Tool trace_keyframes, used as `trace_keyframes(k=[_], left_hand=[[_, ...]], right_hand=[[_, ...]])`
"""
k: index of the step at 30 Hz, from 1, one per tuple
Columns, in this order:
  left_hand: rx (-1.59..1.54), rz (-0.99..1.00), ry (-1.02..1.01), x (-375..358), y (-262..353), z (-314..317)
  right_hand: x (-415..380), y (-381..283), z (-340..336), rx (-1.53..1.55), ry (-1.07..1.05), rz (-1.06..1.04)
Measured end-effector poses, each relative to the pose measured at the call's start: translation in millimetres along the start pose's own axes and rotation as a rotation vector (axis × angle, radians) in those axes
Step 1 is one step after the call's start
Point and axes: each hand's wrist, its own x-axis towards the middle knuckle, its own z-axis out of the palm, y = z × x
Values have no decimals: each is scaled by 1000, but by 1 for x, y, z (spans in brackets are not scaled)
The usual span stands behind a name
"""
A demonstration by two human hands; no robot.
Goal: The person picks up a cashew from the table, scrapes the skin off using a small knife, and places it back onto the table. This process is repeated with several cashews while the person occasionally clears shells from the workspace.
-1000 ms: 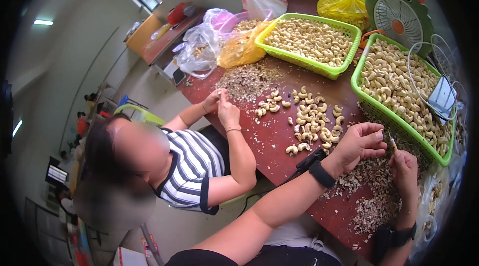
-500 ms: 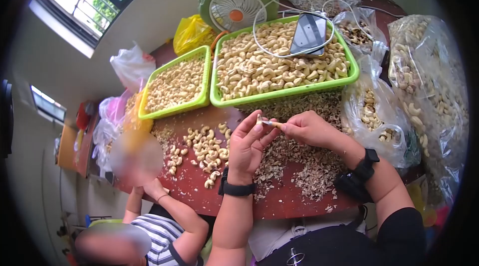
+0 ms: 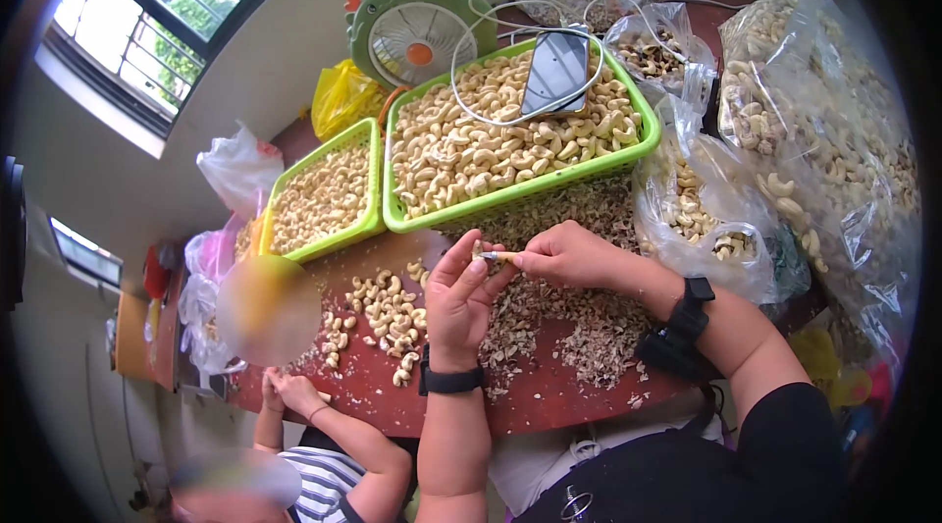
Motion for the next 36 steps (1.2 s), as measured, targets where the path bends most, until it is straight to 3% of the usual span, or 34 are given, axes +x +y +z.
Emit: trace_keyframes(k=[16,20,36], left_hand=[[72,82,-46,1,-4,1],[71,75,18,0,-7,7],[61,94,134,2,-13,4]], right_hand=[[2,6,0,20,-29,-28],[2,8,-1,-136,91,-109],[3,17,2,-245,116,-184]])
